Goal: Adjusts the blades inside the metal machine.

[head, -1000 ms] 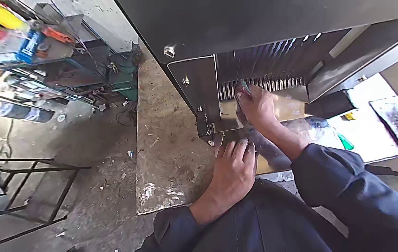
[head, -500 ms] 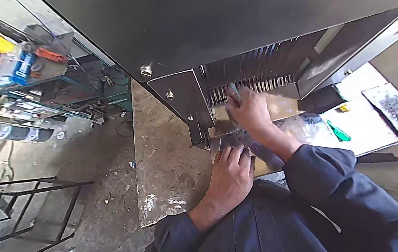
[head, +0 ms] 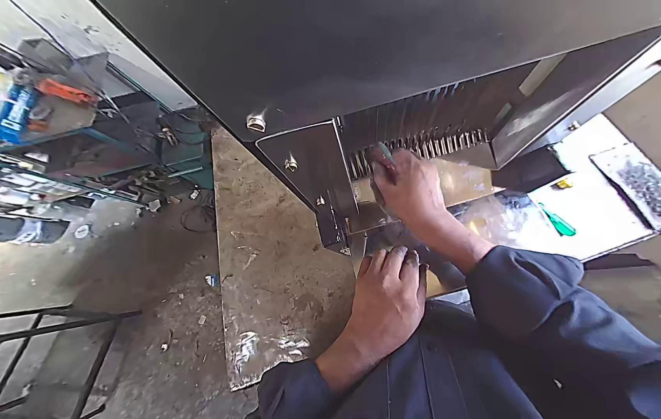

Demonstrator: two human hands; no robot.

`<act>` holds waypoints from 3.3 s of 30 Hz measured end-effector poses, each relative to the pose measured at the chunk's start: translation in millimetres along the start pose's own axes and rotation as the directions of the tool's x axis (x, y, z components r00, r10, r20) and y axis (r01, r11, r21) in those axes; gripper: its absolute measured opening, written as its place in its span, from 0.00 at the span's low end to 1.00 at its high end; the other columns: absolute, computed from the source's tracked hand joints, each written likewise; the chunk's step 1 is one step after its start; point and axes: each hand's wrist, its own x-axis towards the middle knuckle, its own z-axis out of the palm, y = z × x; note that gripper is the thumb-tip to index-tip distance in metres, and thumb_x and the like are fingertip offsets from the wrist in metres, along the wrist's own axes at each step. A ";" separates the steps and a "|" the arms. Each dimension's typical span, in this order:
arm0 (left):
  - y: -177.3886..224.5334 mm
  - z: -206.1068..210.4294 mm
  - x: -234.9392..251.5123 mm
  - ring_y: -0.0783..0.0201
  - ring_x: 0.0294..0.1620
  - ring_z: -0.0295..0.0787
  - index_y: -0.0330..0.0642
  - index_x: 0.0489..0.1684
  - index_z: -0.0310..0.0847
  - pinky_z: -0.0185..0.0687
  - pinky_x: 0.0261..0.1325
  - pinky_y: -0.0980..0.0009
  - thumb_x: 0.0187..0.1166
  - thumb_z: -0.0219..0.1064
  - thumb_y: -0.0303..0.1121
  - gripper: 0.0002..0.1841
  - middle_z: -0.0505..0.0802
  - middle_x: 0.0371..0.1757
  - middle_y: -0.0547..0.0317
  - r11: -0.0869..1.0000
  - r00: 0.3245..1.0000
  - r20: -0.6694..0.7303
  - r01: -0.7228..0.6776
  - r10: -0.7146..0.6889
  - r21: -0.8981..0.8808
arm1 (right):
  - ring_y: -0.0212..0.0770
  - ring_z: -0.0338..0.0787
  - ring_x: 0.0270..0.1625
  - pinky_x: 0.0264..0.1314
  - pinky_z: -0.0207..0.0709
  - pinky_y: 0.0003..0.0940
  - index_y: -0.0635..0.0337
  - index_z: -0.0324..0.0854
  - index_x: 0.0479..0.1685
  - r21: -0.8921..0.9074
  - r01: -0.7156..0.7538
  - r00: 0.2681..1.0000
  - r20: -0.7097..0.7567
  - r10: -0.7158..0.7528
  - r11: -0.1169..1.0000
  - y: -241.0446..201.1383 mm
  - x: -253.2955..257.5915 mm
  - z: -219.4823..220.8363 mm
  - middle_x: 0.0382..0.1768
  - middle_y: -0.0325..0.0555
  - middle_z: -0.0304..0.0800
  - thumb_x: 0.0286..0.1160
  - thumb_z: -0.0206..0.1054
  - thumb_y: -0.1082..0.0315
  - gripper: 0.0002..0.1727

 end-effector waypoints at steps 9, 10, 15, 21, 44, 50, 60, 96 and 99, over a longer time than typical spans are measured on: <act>-1.3 2.1 -1.3 0.55 0.51 0.93 0.45 0.46 0.95 0.87 0.52 0.60 0.83 0.63 0.42 0.15 0.97 0.51 0.55 1.000 1.000 -0.002 -0.002 0.002 -0.010 | 0.49 0.92 0.36 0.37 0.85 0.46 0.65 0.84 0.37 0.013 0.163 0.964 -0.215 -0.157 0.987 9.1 0.0 1.0 0.35 0.54 0.89 0.82 0.66 0.60 0.15; -0.5 2.5 -0.6 0.55 0.51 0.93 0.45 0.47 0.95 0.87 0.52 0.60 0.83 0.63 0.42 0.15 0.97 0.51 0.55 1.000 1.000 -0.001 -0.004 0.004 -0.015 | 0.52 0.93 0.38 0.38 0.85 0.49 0.66 0.85 0.38 0.007 0.145 0.977 -0.157 -0.142 0.989 10.0 -0.6 1.4 0.37 0.55 0.90 0.83 0.65 0.60 0.15; -0.5 0.8 -1.5 0.56 0.51 0.93 0.44 0.47 0.94 0.87 0.52 0.60 0.83 0.62 0.41 0.15 0.96 0.50 0.55 1.000 1.000 0.011 0.003 -0.003 -0.023 | 0.55 0.94 0.43 0.43 0.87 0.51 0.67 0.86 0.45 -0.047 0.099 0.993 -0.058 -0.101 0.994 7.1 0.7 3.2 0.43 0.58 0.92 0.85 0.64 0.59 0.16; -1.0 1.2 -0.8 0.56 0.51 0.93 0.45 0.46 0.94 0.87 0.52 0.61 0.83 0.62 0.42 0.15 0.96 0.50 0.56 1.000 1.000 0.007 -0.004 0.005 -0.011 | 0.54 0.92 0.48 0.53 0.83 0.54 0.65 0.86 0.42 0.027 -0.077 0.983 0.169 0.071 0.997 3.7 5.0 1.5 0.42 0.56 0.91 0.84 0.66 0.59 0.15; -1.0 0.0 3.4 0.55 0.51 0.93 0.43 0.46 0.95 0.88 0.53 0.60 0.82 0.64 0.41 0.15 0.97 0.49 0.54 0.999 0.998 0.048 -0.032 0.033 -0.014 | 0.52 0.91 0.49 0.51 0.82 0.56 0.62 0.85 0.40 0.124 -0.087 0.974 0.220 0.058 0.988 10.0 17.8 -4.4 0.45 0.53 0.89 0.87 0.62 0.60 0.15; -0.5 -0.5 1.9 0.55 0.51 0.93 0.43 0.47 0.95 0.87 0.51 0.61 0.83 0.63 0.41 0.15 0.97 0.50 0.54 0.999 0.997 0.068 -0.031 0.031 0.006 | 0.49 0.90 0.45 0.47 0.81 0.52 0.61 0.85 0.36 0.188 -0.047 0.986 0.165 0.016 0.981 9.0 16.2 -9.1 0.39 0.50 0.88 0.86 0.63 0.59 0.15; 1.3 0.6 6.5 0.55 0.51 0.93 0.43 0.46 0.95 0.88 0.52 0.60 0.82 0.64 0.41 0.15 0.97 0.50 0.53 0.998 0.997 0.058 -0.048 0.046 0.032 | 0.49 0.91 0.47 0.48 0.83 0.55 0.58 0.86 0.39 0.198 -0.134 0.955 0.287 0.073 0.971 12.5 19.6 -13.8 0.41 0.49 0.90 0.85 0.64 0.59 0.13; 12.1 1.0 3.2 0.61 0.55 0.94 0.38 0.46 0.94 0.88 0.62 0.67 0.81 0.64 0.34 0.13 0.97 0.51 0.49 0.977 0.992 -0.063 0.117 -0.108 0.178 | 0.37 0.91 0.47 0.52 0.84 0.40 0.53 0.90 0.46 0.405 0.183 0.818 0.443 -0.367 0.896 156.8 -8.8 -81.7 0.41 0.40 0.92 0.75 0.71 0.59 0.10; 12.9 1.7 2.7 0.61 0.55 0.94 0.37 0.45 0.94 0.89 0.62 0.67 0.81 0.63 0.33 0.13 0.97 0.50 0.48 0.972 0.984 -0.097 0.162 -0.147 0.168 | 0.38 0.91 0.46 0.52 0.85 0.39 0.54 0.89 0.47 0.462 0.210 0.779 0.454 -0.433 0.862 158.0 -2.3 -77.8 0.41 0.41 0.92 0.76 0.71 0.59 0.10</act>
